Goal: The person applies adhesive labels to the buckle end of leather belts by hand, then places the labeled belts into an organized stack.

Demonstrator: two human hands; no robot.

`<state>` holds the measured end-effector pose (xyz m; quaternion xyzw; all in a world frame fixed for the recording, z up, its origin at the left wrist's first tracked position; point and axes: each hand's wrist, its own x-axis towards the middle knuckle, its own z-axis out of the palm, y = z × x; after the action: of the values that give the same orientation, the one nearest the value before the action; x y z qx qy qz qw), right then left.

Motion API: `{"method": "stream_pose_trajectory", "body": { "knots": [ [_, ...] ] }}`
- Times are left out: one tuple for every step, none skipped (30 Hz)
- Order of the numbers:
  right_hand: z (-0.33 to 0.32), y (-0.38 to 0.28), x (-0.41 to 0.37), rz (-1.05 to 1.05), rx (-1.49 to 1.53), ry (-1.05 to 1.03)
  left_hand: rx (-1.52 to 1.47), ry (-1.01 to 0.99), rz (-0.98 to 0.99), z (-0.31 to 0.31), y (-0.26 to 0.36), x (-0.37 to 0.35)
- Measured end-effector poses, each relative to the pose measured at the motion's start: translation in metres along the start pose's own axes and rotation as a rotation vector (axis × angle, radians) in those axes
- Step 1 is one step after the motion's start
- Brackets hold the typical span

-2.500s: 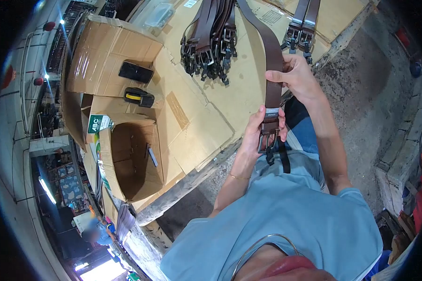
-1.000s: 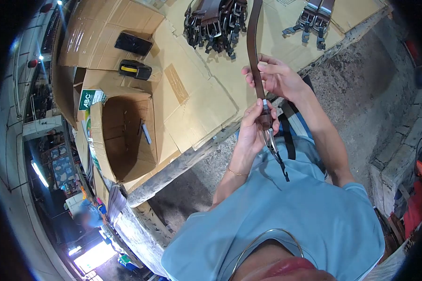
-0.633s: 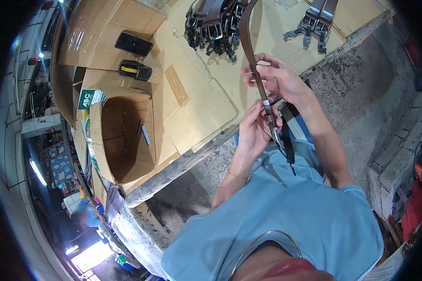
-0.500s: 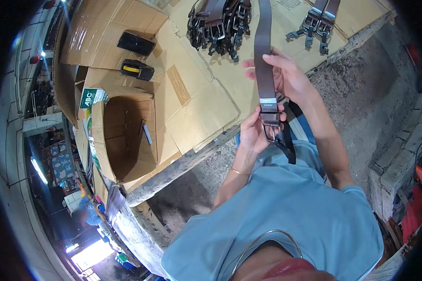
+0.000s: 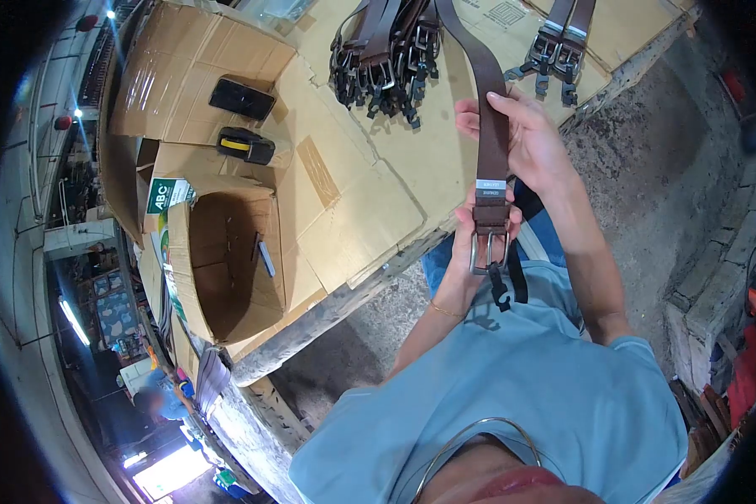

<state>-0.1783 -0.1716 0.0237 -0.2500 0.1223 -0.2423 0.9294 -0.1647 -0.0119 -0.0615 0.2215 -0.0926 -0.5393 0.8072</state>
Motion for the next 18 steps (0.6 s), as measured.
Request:
{"method": "stream_pose_trajectory", "body": {
  "knots": [
    [-0.001,-0.002,0.001,-0.001,-0.002,0.000,0.028,-0.010,0.018,0.002,0.000,0.001],
    [-0.003,-0.005,0.001,0.001,-0.008,-0.017,0.027,-0.011,0.018,0.003,0.001,0.001],
    [-0.003,-0.006,0.002,0.002,-0.013,-0.033,-0.019,0.016,-0.024,0.004,0.003,0.002],
    [-0.002,-0.007,0.001,-0.001,-0.014,-0.032,-0.065,0.042,-0.067,0.007,0.008,0.005],
    [0.000,-0.008,-0.001,0.011,-0.005,-0.062,-0.281,-0.040,-0.145,0.011,0.018,0.011],
    [0.001,-0.008,-0.003,0.025,0.002,-0.092,-0.283,-0.042,-0.147,0.009,0.023,0.012],
    [0.001,-0.008,-0.004,0.026,-0.001,-0.090,-0.170,0.029,-0.198,0.011,0.028,0.012],
    [0.001,-0.007,-0.004,0.029,-0.050,-0.084,-0.053,0.100,-0.247,0.015,0.031,0.013],
    [0.001,-0.006,-0.004,0.033,-0.095,-0.079,-0.055,0.105,-0.194,0.021,0.029,0.015],
    [0.002,-0.005,-0.005,0.033,-0.090,-0.081,-0.050,0.108,-0.193,0.016,0.030,0.014],
    [0.003,-0.005,-0.005,0.030,-0.105,-0.071,-0.005,0.131,-0.203,0.009,0.030,0.013],
    [0.003,-0.006,-0.005,0.025,-0.123,-0.060,0.039,0.150,-0.214,0.004,0.029,0.014],
    [0.003,-0.006,-0.004,0.023,-0.124,-0.059,0.039,0.148,-0.215,0.005,0.027,0.016],
    [0.003,-0.006,-0.004,0.022,-0.109,-0.065,-0.059,0.154,-0.198,0.005,0.023,0.016],
    [0.003,-0.004,-0.005,0.024,-0.094,-0.071,-0.158,0.163,-0.179,0.005,0.021,0.014],
    [0.001,-0.004,-0.005,0.028,-0.092,-0.071,-0.159,0.167,-0.178,0.007,0.021,0.011],
    [-0.004,-0.004,-0.003,0.013,-0.082,-0.049,-0.094,0.191,-0.176,0.011,0.022,0.009],
    [-0.007,-0.004,0.000,-0.007,-0.073,-0.029,-0.028,0.210,-0.174,0.014,0.023,0.008]
  ]
}}
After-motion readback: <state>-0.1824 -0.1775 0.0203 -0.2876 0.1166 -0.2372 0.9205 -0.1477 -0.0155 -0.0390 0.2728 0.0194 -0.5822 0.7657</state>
